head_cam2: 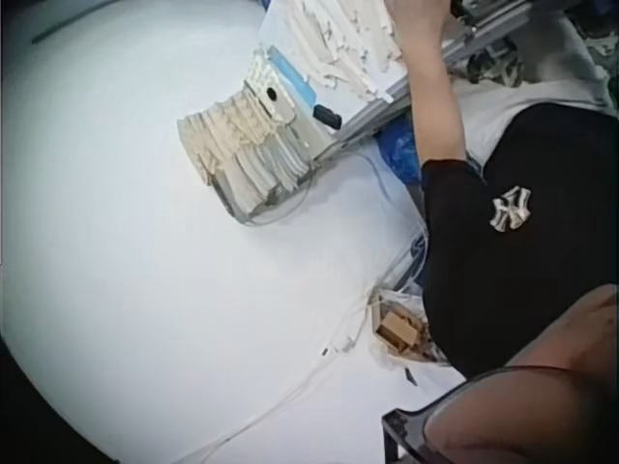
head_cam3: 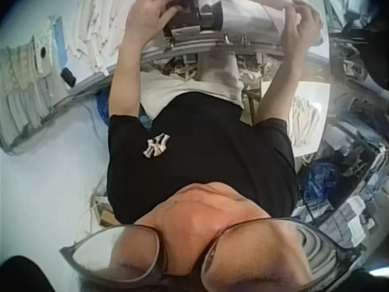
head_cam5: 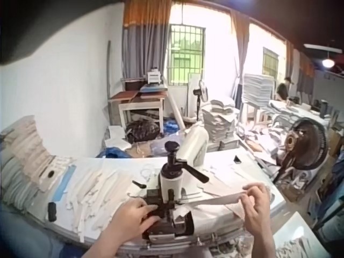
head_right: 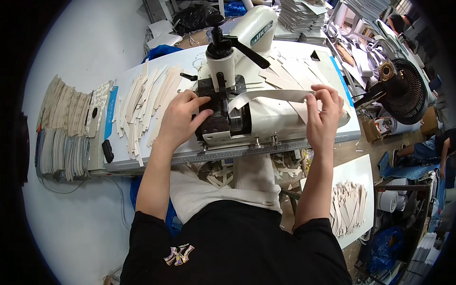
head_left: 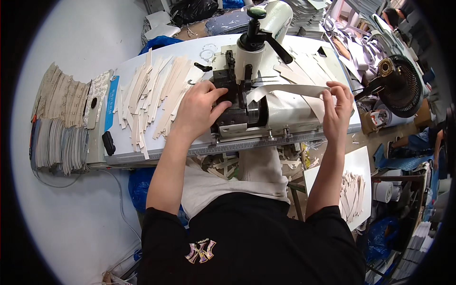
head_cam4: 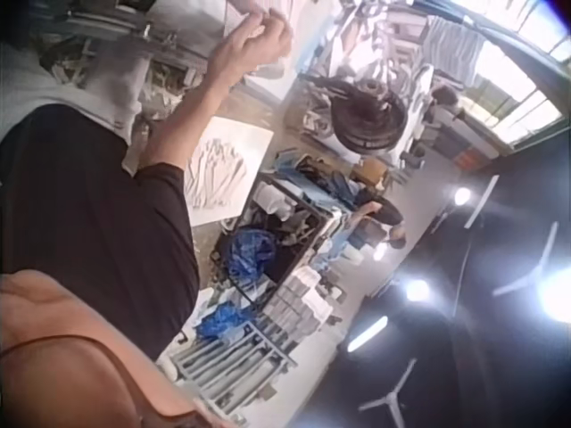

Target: Feeding fabric strips into an industrial sewing machine to process the edges.

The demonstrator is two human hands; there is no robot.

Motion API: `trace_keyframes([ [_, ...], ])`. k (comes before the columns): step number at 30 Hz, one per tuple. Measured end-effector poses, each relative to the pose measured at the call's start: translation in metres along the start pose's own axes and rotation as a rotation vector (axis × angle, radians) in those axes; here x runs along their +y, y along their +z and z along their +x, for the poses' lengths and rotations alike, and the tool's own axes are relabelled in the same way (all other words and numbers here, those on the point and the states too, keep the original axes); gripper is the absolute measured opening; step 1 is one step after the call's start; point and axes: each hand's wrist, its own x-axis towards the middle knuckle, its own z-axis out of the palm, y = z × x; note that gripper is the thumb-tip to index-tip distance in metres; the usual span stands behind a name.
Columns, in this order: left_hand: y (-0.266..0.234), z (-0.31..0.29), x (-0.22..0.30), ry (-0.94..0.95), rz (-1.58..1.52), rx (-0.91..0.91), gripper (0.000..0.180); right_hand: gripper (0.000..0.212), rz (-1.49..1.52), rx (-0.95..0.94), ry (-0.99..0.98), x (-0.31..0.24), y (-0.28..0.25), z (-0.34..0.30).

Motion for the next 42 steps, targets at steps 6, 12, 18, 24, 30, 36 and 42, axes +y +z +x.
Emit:
trace_keyframes([
  [6, -0.005, -0.031, -0.066, -0.411, 0.038, 0.074, 0.033, 0.027, -0.082, 0.248, 0.235, 0.046, -0.006, -0.001],
  [12, 0.019, -0.08, -0.128, -0.639, 0.478, -0.019, 0.039, 0.033, -0.415, 0.229, 0.302, 0.046, 0.0, -0.015],
  [18, 0.015, -0.082, -0.136, -0.766, 0.37, 0.078, 0.04, 0.042, -0.353, 0.235, 0.11, 0.013, 0.009, -0.021],
  [24, 0.006, -0.08, -0.143, -0.845, 0.214, 0.032, 0.038, 0.037, -0.183, 0.103, 0.026, -0.027, 0.031, -0.032],
  [30, -0.024, -0.071, -0.104, -0.618, 0.046, 0.234, 0.031, 0.034, -0.025, -0.035, -0.076, -0.042, 0.052, -0.041],
  [36, -0.056, -0.038, -0.021, -0.184, -0.221, 0.024, 0.03, 0.028, 0.071, -0.179, -0.068, -0.062, 0.071, -0.038],
  [42, -0.035, -0.015, -0.006, -0.153, -0.142, -0.117, 0.034, 0.023, 0.068, -0.258, -0.125, -0.077, 0.093, -0.033],
])
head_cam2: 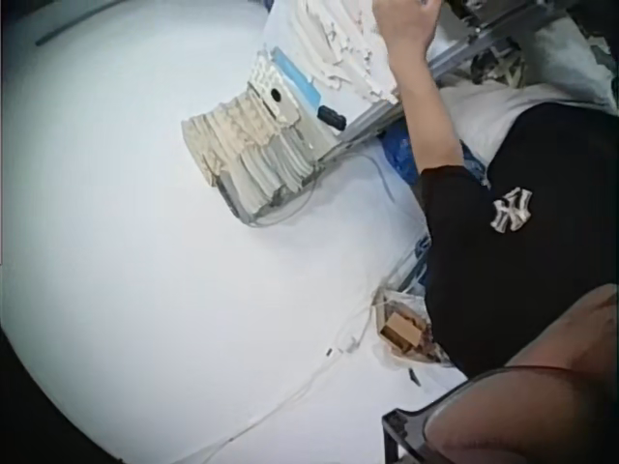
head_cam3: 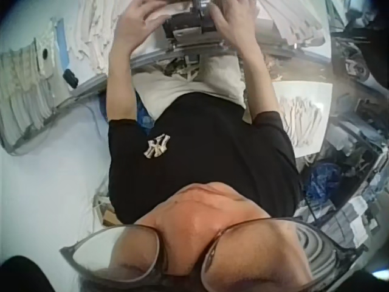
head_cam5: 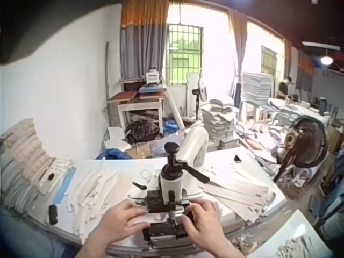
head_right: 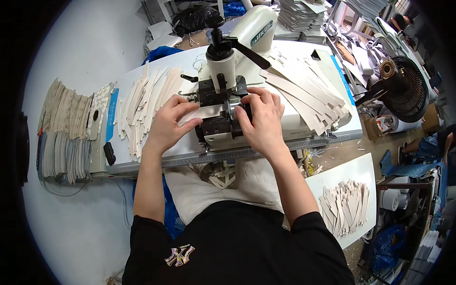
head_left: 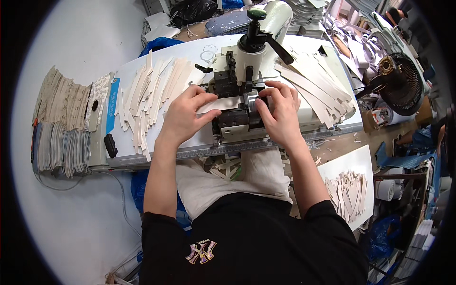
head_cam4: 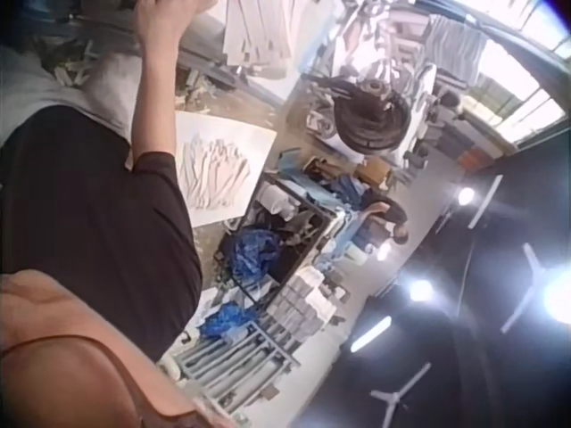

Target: Feeding fabric strips into an industrial sewing machine to process the edges.

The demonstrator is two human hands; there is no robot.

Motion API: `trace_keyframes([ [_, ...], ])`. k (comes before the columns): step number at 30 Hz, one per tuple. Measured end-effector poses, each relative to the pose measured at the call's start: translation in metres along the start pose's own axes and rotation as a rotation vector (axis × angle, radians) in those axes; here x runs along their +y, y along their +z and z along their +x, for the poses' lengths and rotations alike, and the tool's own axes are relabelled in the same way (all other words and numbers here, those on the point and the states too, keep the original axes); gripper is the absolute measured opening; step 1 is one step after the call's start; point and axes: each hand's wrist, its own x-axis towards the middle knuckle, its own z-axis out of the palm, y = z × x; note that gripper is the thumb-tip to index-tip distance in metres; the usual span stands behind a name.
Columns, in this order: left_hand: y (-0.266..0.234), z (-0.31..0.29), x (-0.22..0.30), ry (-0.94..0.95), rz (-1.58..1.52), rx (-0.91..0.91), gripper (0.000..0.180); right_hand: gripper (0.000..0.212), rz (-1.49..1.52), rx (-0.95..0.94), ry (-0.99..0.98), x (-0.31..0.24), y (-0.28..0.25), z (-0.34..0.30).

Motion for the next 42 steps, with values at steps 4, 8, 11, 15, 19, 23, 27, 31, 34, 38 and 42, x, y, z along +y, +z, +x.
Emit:
trace_keyframes([
  [4, 0.025, 0.018, 0.007, 0.117, 0.101, 0.037, 0.031, 0.019, -0.054, -0.037, 0.019, -0.004, 0.003, 0.008],
  [8, 0.035, 0.022, 0.002, 0.125, 0.021, 0.075, 0.026, 0.017, -0.074, 0.102, 0.07, 0.016, -0.024, 0.013],
  [11, 0.033, 0.019, 0.001, 0.045, 0.005, 0.065, 0.026, 0.018, -0.102, 0.208, 0.125, 0.042, -0.06, 0.011],
  [15, 0.024, 0.017, -0.007, -0.163, -0.015, 0.094, 0.027, 0.023, -0.086, 0.336, 0.243, 0.086, -0.097, -0.001],
  [19, 0.026, -0.005, -0.089, -0.326, 0.349, 0.328, 0.032, 0.023, -0.2, 0.505, 0.386, 0.105, -0.092, -0.003],
  [23, 0.04, -0.042, -0.137, -0.51, 0.654, 0.258, 0.035, 0.031, -0.331, 0.517, 0.488, 0.108, -0.079, -0.008],
  [27, 0.04, -0.043, -0.144, -0.534, 0.402, 0.268, 0.034, 0.033, -0.198, 0.584, 0.462, 0.111, -0.083, -0.007],
  [31, 0.028, -0.046, -0.136, -0.638, 0.401, 0.218, 0.035, 0.035, -0.516, 0.721, 0.343, 0.09, -0.076, -0.009],
  [34, 0.018, -0.046, -0.132, -0.646, 0.323, 0.277, 0.034, 0.035, -0.417, 0.615, 0.247, 0.071, -0.075, -0.011],
  [38, -0.004, -0.049, -0.102, -0.481, -0.06, 0.309, 0.031, 0.032, -0.203, 0.381, 0.087, 0.044, -0.062, -0.012],
  [42, -0.025, -0.033, -0.036, -0.119, -0.224, 0.14, 0.029, 0.029, -0.08, 0.212, 0.078, 0.023, -0.043, -0.011],
])
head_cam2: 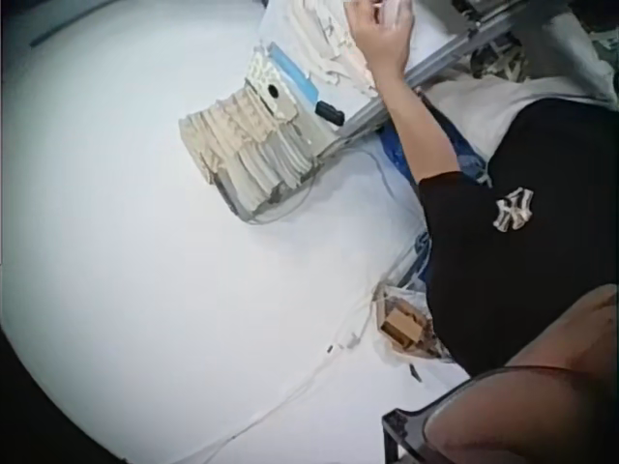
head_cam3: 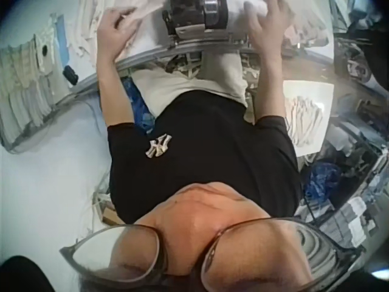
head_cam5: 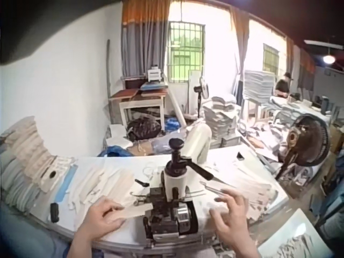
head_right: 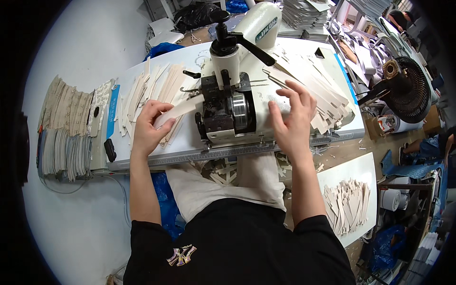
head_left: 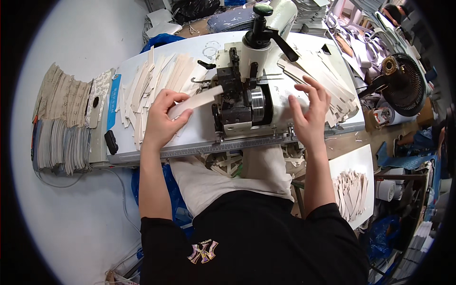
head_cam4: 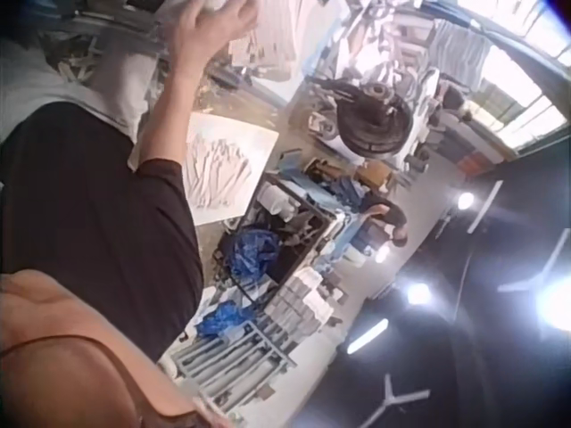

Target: Feeding fabric strips into an industrial sewing machine to process the edges.

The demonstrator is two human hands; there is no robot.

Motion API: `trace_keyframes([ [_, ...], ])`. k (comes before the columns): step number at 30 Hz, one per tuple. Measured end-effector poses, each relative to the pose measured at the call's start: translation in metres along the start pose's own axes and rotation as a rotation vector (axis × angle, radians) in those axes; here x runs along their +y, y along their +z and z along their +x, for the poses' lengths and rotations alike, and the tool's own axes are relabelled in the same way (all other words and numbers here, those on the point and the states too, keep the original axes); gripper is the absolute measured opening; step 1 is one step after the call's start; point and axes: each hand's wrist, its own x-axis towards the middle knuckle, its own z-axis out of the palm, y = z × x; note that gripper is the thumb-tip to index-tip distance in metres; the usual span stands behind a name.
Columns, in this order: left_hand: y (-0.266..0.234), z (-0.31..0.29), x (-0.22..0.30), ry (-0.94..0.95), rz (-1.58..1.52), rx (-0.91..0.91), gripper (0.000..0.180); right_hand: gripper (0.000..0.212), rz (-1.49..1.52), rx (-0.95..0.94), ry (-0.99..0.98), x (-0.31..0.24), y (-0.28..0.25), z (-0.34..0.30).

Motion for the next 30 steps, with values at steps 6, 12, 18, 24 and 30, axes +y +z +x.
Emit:
trace_keyframes([
  [6, 0.018, 0.02, 0.032, 0.083, 0.177, -0.156, 0.03, 0.024, 0.062, -0.167, -0.052, -0.021, 0.029, 0.0],
  [12, 0.057, 0.04, 0.042, 0.173, 0.373, -0.181, 0.033, 0.021, 0.022, -0.214, -0.103, -0.028, 0.042, 0.011],
  [18, 0.071, 0.041, 0.03, 0.199, 0.296, -0.11, 0.031, 0.016, -0.009, -0.122, -0.028, -0.007, 0.016, 0.021],
  [24, 0.059, 0.039, 0.035, 0.039, 0.234, -0.122, 0.029, 0.015, -0.075, 0.03, 0.057, 0.045, -0.04, 0.024],
  [30, 0.039, 0.03, -0.059, -0.22, 0.555, 0.184, 0.03, 0.019, -0.016, 0.193, 0.263, 0.101, -0.056, 0.02],
])
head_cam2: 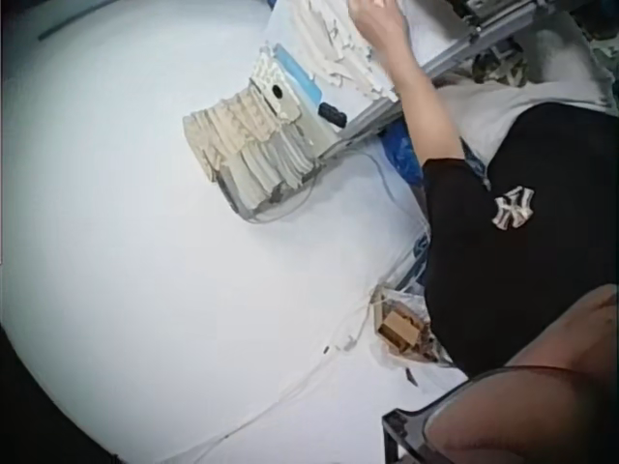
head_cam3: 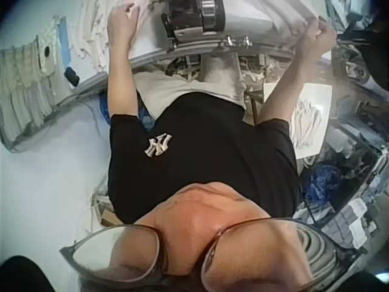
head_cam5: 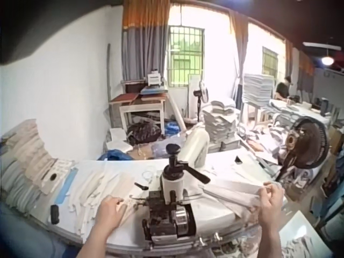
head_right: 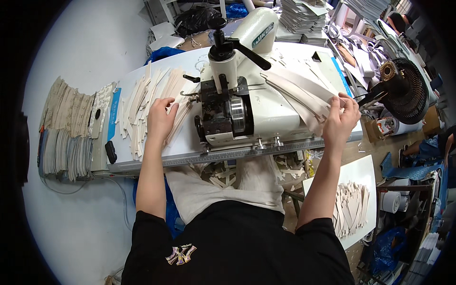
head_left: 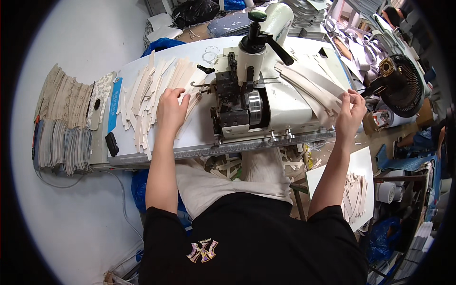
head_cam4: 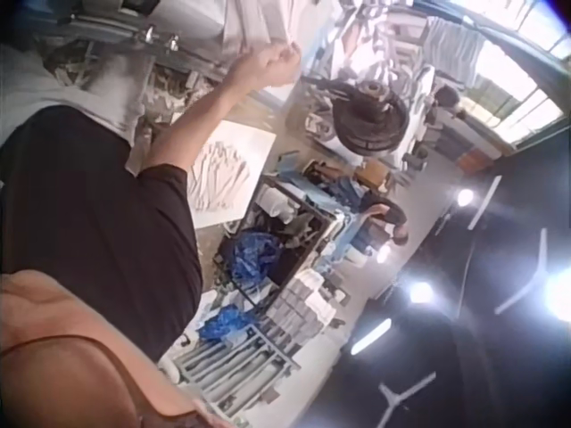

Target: Feeding fabric strips into an industrial sewing machine to process the edges.

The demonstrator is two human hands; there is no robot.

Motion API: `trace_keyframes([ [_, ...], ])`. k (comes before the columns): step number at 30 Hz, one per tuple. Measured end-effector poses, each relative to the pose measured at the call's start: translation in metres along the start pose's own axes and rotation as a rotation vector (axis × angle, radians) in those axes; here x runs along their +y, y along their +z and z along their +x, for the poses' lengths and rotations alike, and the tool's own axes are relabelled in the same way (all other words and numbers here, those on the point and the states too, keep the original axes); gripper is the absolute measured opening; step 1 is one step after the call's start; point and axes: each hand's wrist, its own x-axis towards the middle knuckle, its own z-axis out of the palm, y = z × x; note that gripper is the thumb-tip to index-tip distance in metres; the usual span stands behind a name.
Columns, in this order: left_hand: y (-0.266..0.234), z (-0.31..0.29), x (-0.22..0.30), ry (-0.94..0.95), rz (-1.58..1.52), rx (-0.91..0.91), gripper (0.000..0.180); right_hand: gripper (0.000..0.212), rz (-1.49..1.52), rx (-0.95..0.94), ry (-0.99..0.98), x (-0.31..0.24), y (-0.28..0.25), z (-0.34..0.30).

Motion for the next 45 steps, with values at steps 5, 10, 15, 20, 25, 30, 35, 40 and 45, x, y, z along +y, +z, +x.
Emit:
trace_keyframes([
  [5, 0.039, -0.013, -0.058, -0.093, 0.282, 0.005, 0.027, 0.028, -0.336, 0.095, 0.136, -0.012, 0.015, -0.009],
  [10, 0.031, -0.018, -0.058, -0.099, 0.153, -0.006, 0.027, 0.037, -0.408, 0.265, -0.012, -0.029, 0.019, -0.018],
  [15, 0.012, -0.019, -0.07, -0.095, 0.13, 0.029, 0.025, 0.039, -0.239, 0.145, -0.141, -0.053, 0.018, -0.031],
  [20, -0.034, -0.031, -0.052, -0.197, -0.103, 0.193, 0.024, 0.029, -0.01, -0.068, -0.231, -0.082, 0.02, -0.049],
  [25, -0.112, -0.066, -0.033, -0.033, -0.734, 0.046, 0.015, 0.024, 0.281, -0.542, -0.352, -0.134, 0.024, -0.076],
  [30, -0.142, -0.076, 0.003, 0.138, -0.767, -0.207, 0.012, 0.024, 0.681, -0.804, -0.272, -0.158, 0.034, -0.099],
  [35, -0.13, -0.073, 0.028, 0.141, -0.429, -0.314, 0.01, 0.023, 0.841, -0.985, -0.169, -0.147, 0.039, -0.106],
  [40, -0.096, -0.069, 0.09, 0.499, -0.294, -0.207, 0.019, 0.027, 0.596, -0.84, -0.111, -0.15, 0.046, -0.113],
  [45, -0.075, -0.055, 0.107, 0.464, -0.418, -0.357, 0.035, 0.023, 0.539, -0.722, -0.098, -0.143, 0.056, -0.114],
])
